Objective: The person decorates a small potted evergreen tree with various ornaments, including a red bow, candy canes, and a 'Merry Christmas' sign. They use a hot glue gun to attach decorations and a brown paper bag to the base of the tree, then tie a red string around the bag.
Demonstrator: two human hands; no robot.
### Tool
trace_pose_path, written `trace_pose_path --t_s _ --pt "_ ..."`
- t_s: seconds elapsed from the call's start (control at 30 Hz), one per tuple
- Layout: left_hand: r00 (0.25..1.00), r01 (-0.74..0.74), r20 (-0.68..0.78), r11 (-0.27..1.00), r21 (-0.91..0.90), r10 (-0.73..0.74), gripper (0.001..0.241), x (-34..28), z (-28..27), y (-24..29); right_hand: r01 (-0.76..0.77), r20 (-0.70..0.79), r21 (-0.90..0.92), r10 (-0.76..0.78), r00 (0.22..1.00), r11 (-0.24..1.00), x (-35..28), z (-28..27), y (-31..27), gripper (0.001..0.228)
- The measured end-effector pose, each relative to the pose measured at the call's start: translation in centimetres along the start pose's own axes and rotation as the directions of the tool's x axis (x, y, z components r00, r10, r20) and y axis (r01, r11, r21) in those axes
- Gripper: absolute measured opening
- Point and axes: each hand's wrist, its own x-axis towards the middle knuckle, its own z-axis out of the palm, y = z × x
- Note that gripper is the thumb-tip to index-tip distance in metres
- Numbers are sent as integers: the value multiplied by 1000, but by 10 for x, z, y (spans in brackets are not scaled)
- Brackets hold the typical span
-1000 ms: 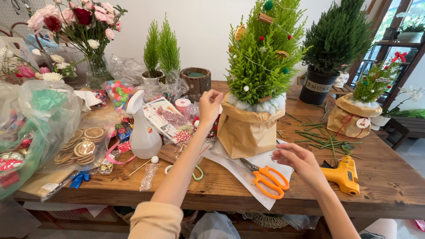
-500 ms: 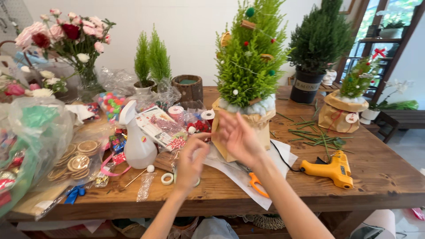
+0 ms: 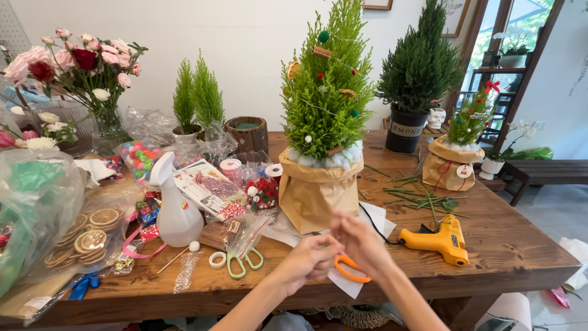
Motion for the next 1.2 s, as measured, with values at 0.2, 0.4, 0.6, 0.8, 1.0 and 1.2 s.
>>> trace_pose_path --t_s 0.2,0.4,0.6,0.8,1.0,1.2 --pt "845 -103 -522 993 50 114 11 11 -35 -3 -31 -62 -480 2 998 877 -19 78 -23 61" --pt "750 -59 -651 992 113 119 36 -8 -27 15 370 117 -471 -359 926 801 -11 86 10 20" --pt "890 247 -442 932 264 -111 26 -28 -41 32 312 -34 -682 -454 890 662 -6 39 7 17" --pt "854 270 -520 854 445 0 36 -77 -61 121 -100 -317 -834 -323 892 543 -40 -28 -41 19" --pt "417 115 -824 878 465 383 18 -135 -149 168 -264 -463 -854 -425 778 448 -61 -84 -62 17" --pt "354 31 -755 800 599 551 17 -136 -135 166 -110 -195 -964 -361 912 243 -25 -86 -37 56"
